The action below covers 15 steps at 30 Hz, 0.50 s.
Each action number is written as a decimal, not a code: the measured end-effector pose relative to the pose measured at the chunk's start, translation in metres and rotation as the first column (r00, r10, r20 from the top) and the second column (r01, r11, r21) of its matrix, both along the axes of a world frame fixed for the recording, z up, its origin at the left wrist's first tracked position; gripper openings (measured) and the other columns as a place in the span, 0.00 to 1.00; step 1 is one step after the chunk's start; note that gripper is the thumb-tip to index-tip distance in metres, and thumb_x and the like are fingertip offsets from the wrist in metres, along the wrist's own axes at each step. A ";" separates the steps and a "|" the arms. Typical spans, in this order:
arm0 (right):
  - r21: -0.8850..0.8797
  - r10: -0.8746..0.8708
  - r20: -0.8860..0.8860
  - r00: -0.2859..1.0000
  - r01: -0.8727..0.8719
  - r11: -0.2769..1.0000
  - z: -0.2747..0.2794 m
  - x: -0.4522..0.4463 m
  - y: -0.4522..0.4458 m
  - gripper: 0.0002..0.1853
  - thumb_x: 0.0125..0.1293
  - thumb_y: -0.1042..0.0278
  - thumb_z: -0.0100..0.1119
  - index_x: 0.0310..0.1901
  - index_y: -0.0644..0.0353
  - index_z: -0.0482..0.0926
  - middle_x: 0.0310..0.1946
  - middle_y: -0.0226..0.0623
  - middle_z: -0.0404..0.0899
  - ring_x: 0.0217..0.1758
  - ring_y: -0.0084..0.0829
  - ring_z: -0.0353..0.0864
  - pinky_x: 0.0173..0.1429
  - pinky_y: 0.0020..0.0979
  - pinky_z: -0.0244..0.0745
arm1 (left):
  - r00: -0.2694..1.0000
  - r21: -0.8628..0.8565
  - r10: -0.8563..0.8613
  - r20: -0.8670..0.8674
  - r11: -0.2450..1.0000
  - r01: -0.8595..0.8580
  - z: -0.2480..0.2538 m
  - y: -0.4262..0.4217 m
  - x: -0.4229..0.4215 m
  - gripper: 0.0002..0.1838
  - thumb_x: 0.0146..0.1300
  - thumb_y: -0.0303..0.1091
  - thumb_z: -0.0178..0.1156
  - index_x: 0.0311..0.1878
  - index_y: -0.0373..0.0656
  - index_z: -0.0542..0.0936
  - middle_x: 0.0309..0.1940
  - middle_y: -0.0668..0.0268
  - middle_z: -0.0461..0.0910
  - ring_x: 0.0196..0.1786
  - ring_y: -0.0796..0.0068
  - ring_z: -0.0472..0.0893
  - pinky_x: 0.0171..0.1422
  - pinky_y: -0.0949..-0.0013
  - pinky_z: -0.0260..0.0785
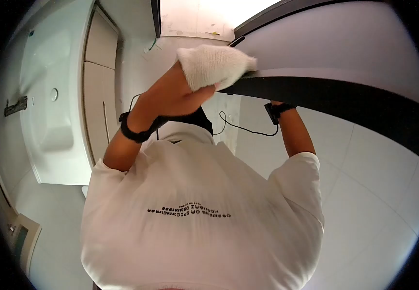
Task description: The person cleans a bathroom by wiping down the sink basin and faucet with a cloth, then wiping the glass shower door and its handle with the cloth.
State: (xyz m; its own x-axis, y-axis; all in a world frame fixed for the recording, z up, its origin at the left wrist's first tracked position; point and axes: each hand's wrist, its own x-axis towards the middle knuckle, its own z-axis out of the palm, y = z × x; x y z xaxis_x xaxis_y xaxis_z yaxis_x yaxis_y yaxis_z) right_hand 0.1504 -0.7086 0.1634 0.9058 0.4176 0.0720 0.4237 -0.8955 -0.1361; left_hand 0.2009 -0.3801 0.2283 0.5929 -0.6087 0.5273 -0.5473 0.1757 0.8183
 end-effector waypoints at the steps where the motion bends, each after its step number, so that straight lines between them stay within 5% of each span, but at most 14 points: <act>1: -0.002 -0.002 0.007 1.000 0.002 1.000 0.000 0.001 0.001 0.29 0.55 0.57 0.70 0.59 0.56 0.78 0.53 0.47 0.81 0.59 0.47 0.78 0.66 0.44 0.69 | 0.998 -0.122 0.037 0.052 0.992 -0.030 0.019 0.004 -0.004 0.12 0.60 0.30 0.58 0.46 0.39 0.81 0.39 0.56 0.82 0.43 0.51 0.80 0.54 0.56 0.72; 6: -0.025 -0.004 0.028 1.000 0.004 1.000 -0.004 0.008 0.007 0.30 0.55 0.57 0.69 0.60 0.56 0.77 0.54 0.47 0.80 0.60 0.48 0.77 0.67 0.45 0.68 | 0.916 -0.185 0.108 0.385 0.982 -0.039 0.066 0.011 -0.006 0.14 0.61 0.37 0.62 0.49 0.46 0.82 0.43 0.65 0.83 0.47 0.59 0.81 0.57 0.57 0.73; 9: -0.044 0.015 0.034 0.999 -0.014 0.999 -0.008 0.016 0.010 0.30 0.55 0.57 0.69 0.60 0.57 0.77 0.55 0.48 0.79 0.61 0.48 0.76 0.68 0.45 0.67 | 0.965 0.087 -0.014 0.263 0.996 -0.009 0.065 0.015 -0.007 0.22 0.58 0.41 0.68 0.55 0.46 0.79 0.47 0.67 0.82 0.51 0.64 0.80 0.57 0.61 0.73; 13: -0.066 0.032 0.067 0.997 -0.027 0.997 -0.013 0.030 0.018 0.31 0.55 0.57 0.69 0.61 0.57 0.76 0.56 0.49 0.79 0.62 0.49 0.76 0.69 0.45 0.66 | 0.995 -0.160 -0.010 -0.104 0.987 -0.007 0.039 0.004 -0.012 0.22 0.55 0.35 0.69 0.53 0.42 0.78 0.39 0.65 0.82 0.38 0.65 0.82 0.44 0.65 0.76; 15: -0.065 0.034 0.085 0.996 -0.029 0.997 -0.021 0.034 0.024 0.31 0.55 0.56 0.69 0.61 0.57 0.76 0.57 0.49 0.78 0.63 0.49 0.75 0.69 0.45 0.66 | 0.994 -0.111 0.035 0.105 0.994 -0.023 0.027 0.000 -0.004 0.19 0.55 0.32 0.67 0.51 0.41 0.79 0.37 0.64 0.82 0.35 0.64 0.81 0.41 0.64 0.75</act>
